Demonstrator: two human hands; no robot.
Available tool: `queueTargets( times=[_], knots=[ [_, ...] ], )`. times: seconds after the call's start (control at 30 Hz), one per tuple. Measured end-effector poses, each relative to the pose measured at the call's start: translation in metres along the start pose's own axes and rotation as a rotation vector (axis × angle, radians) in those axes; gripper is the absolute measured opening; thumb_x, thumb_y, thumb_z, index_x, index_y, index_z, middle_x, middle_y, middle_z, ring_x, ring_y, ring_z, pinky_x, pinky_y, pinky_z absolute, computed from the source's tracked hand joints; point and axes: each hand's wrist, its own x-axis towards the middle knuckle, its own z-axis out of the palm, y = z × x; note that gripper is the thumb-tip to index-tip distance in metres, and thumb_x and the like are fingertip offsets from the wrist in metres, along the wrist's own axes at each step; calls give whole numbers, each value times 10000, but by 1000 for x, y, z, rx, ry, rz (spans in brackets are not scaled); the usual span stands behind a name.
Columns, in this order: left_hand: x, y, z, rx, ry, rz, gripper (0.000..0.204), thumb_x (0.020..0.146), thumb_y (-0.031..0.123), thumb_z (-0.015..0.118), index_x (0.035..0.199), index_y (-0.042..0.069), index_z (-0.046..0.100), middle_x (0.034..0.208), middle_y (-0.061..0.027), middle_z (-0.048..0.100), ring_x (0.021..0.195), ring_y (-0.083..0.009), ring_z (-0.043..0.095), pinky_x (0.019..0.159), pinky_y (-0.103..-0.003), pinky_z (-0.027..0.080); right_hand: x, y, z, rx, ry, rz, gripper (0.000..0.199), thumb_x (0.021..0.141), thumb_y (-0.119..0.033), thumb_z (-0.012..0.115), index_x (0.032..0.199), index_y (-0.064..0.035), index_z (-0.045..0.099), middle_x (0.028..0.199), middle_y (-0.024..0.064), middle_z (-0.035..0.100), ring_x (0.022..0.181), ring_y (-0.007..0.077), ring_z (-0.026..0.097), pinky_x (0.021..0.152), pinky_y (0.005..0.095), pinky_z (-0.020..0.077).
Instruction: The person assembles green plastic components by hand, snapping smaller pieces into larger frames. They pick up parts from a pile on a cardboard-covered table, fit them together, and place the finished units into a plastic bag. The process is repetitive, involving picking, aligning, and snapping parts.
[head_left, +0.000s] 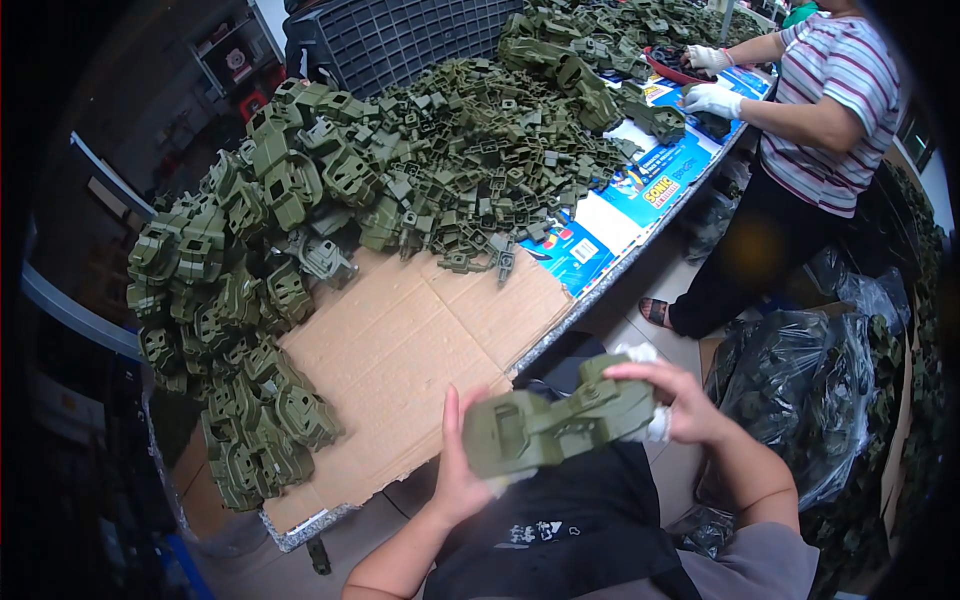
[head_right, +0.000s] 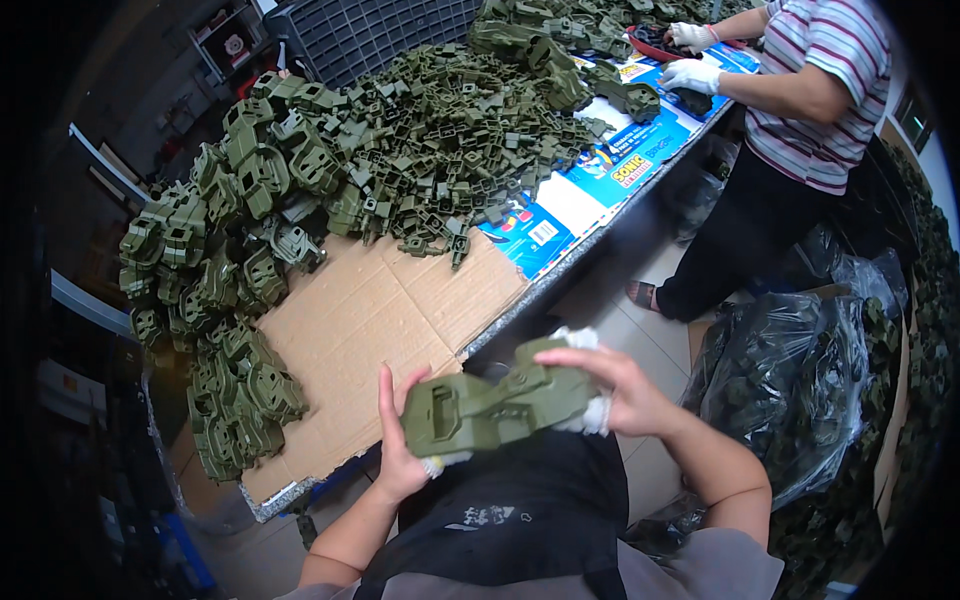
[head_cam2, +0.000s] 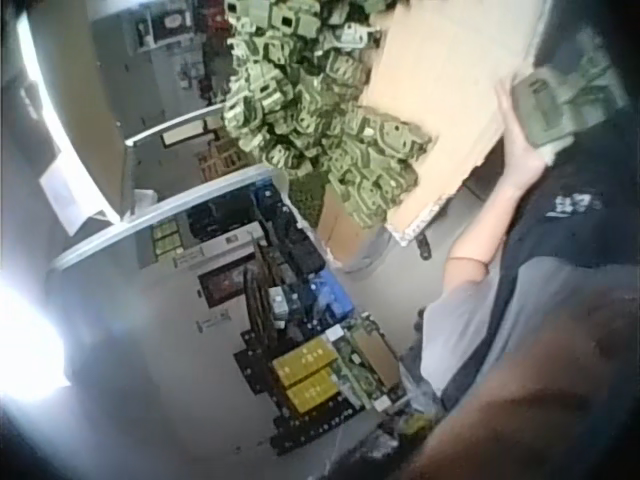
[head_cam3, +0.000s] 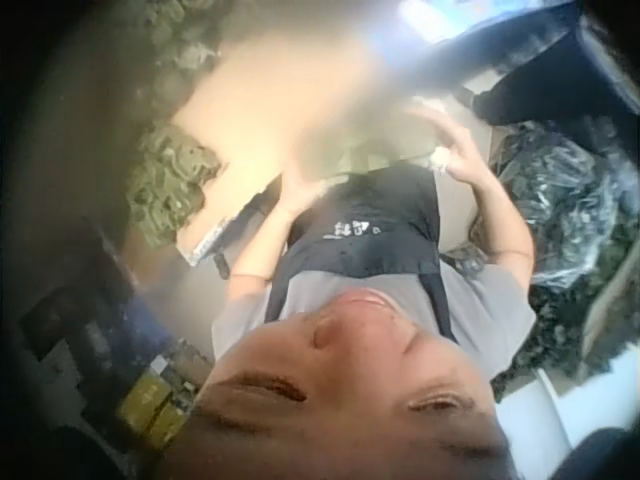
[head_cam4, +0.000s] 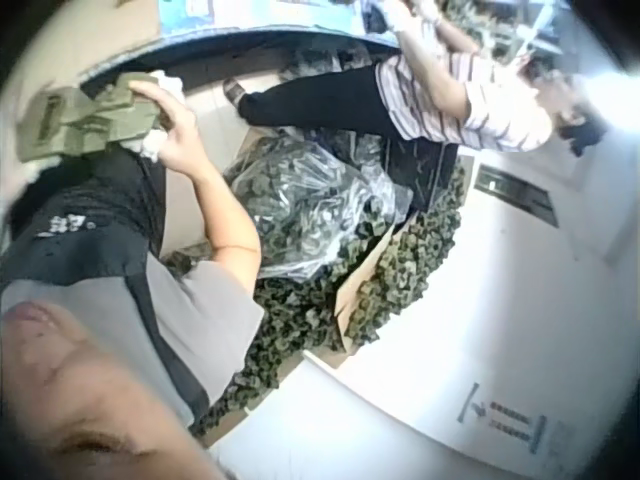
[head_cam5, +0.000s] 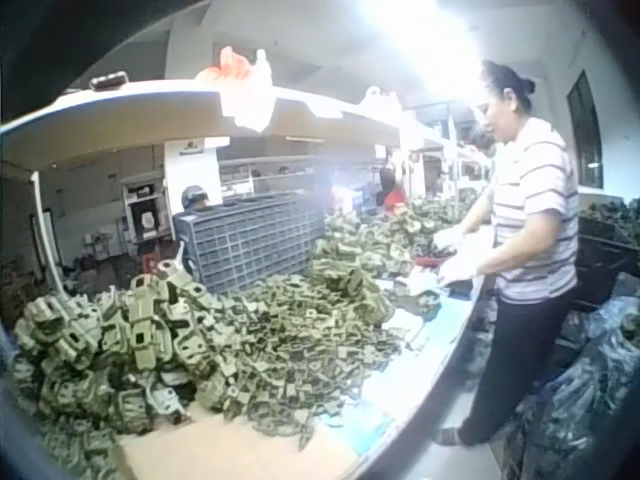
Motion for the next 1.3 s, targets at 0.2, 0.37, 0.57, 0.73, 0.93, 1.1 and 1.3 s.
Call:
queueTargets(
  times=[0.2,0.37,0.57,0.73,0.93,1.1,1.3],
  knots=[
    [20,14,-37,415,112,40,985,677,189,806,1425,8,191,1418,-222,318,1295,-330,355,1071,-411,275,74,74,-116,-407,1068,-250,547,717,-21,675,1240,-35,517,1167,150,541,1103,293,518,950,371,399],
    [8,15,-45,394,203,-54,455,714,82,752,1131,-17,601,1129,-179,581,1075,-307,556,925,-379,436,130,181,-185,-953,1234,-48,542,756,-80,677,1264,-154,505,1163,189,520,1100,366,507,918,412,413],
    [-31,25,-59,468,399,-13,353,721,34,718,1058,-23,629,983,-161,639,960,-299,607,860,-381,470,181,194,-156,-595,1132,-61,547,761,-159,720,1254,-70,502,1201,159,526,1105,301,517,917,373,413],
    [-22,52,-85,710,388,73,279,734,61,702,1006,13,665,961,-135,644,956,-307,603,863,-412,459,166,243,-219,-682,867,214,594,824,-333,665,1316,-68,463,1179,189,576,1048,281,569,898,390,430],
    [-56,70,-142,1215,805,-23,520,729,189,734,1210,93,560,1251,-148,480,1225,-348,379,1020,-464,309,150,305,-284,-712,751,20,744,801,-27,485,1453,-10,128,1461,256,234,1368,349,220,1108,369,188],
    [-120,44,-242,1407,1109,-335,733,752,156,682,1393,154,327,1336,-174,395,1276,-382,292,1050,-496,244,143,133,-99,-590,701,-417,566,881,-94,533,1387,14,304,1378,213,398,1298,313,352,1086,374,246],
    [-160,4,-322,706,1133,-560,575,767,82,568,1326,95,437,1195,-180,570,1073,-302,561,902,-373,437,162,-33,216,-311,-180,-462,752,774,-319,696,1393,-96,331,1390,267,336,1270,407,371,1052,448,304]
  ],
)
